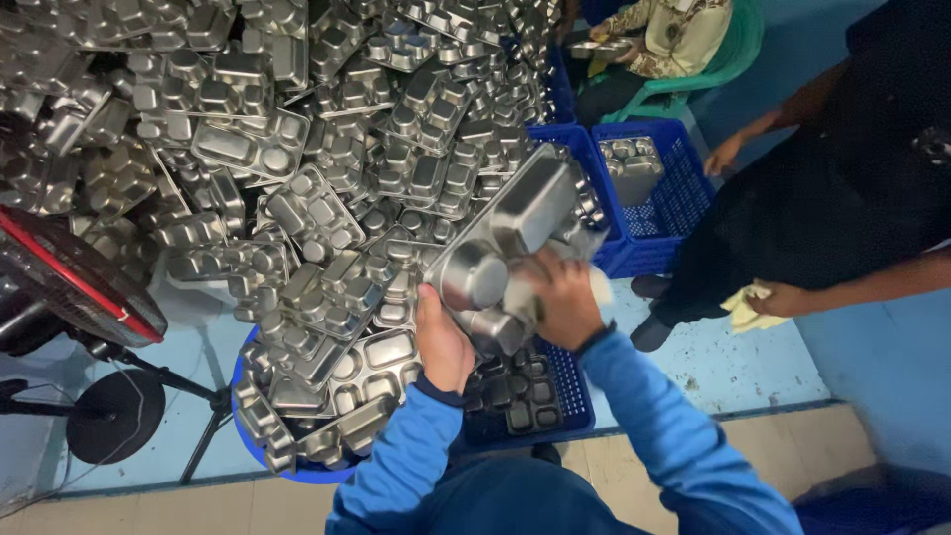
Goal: The person picks up stainless steel compartment trays from a large pile, wipes them with a cloth, and places them into a blue plastic crate. The person repeats this process continuously.
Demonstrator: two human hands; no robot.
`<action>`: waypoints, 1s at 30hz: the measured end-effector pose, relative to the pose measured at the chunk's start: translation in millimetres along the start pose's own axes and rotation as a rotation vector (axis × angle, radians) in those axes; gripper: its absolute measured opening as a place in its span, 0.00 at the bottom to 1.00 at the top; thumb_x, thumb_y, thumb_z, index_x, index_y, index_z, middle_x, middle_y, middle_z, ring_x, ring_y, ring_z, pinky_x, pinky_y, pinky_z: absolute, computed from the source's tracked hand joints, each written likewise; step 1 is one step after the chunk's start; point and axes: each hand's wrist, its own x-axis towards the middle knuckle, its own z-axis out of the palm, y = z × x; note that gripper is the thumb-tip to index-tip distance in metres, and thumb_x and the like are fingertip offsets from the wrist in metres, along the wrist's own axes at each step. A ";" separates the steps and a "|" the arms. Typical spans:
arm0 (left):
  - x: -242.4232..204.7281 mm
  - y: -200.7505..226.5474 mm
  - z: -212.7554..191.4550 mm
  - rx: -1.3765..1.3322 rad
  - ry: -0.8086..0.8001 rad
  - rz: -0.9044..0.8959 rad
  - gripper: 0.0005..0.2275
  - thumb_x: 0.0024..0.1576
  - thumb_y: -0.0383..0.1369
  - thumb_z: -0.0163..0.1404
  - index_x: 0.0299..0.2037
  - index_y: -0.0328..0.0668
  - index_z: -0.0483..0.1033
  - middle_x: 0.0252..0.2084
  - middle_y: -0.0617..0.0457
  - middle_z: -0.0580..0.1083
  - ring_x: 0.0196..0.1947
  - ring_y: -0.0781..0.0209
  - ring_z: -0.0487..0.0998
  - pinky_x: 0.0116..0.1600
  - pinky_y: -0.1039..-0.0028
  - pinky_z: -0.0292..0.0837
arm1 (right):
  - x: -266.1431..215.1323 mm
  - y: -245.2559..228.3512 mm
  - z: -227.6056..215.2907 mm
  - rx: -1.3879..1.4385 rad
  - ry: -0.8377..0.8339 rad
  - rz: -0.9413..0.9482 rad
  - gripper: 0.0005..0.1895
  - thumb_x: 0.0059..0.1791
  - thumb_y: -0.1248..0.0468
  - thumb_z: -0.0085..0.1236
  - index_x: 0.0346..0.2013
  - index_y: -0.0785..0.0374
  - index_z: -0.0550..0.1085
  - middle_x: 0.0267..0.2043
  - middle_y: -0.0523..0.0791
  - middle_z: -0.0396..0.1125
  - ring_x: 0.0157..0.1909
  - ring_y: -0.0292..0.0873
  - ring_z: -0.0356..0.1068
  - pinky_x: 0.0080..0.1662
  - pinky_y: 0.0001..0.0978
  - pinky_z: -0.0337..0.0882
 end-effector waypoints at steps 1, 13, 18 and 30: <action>-0.3 0.8 0.9 -0.037 -0.016 -0.001 0.25 0.70 0.46 0.40 0.61 0.25 0.68 0.62 0.42 0.70 0.62 0.54 0.69 0.70 0.62 0.58 | -0.2 3.6 2.1 0.163 0.116 -0.018 0.38 0.33 0.65 0.71 0.58 0.58 0.70 0.63 0.57 0.61 0.62 0.63 0.61 0.63 0.54 0.58; -10.8 28.2 -29.0 -0.201 0.045 -0.154 0.26 0.67 0.48 0.38 0.64 0.33 0.65 0.65 0.47 0.69 0.65 0.53 0.68 0.71 0.60 0.58 | -15.1 54.5 55.3 0.264 0.668 0.163 0.43 0.36 0.67 0.68 0.64 0.70 0.62 0.64 0.65 0.59 0.66 0.64 0.60 0.66 0.47 0.62; -21.7 24.2 -48.1 -0.170 -0.095 -0.175 0.25 0.68 0.47 0.36 0.64 0.33 0.66 0.65 0.47 0.69 0.65 0.53 0.68 0.72 0.60 0.60 | 4.2 59.1 38.5 0.605 0.437 0.416 0.36 0.39 0.57 0.69 0.59 0.63 0.69 0.53 0.54 0.72 0.55 0.57 0.73 0.55 0.39 0.71; -40.4 -8.1 -57.4 0.623 -0.118 0.047 0.25 0.70 0.47 0.32 0.51 0.32 0.77 0.49 0.49 0.79 0.50 0.55 0.78 0.57 0.67 0.70 | 11.4 73.8 98.8 3.639 -0.304 -0.406 0.09 0.60 0.62 0.49 0.50 0.60 0.75 0.52 0.51 0.74 0.54 0.43 0.71 0.63 0.40 0.67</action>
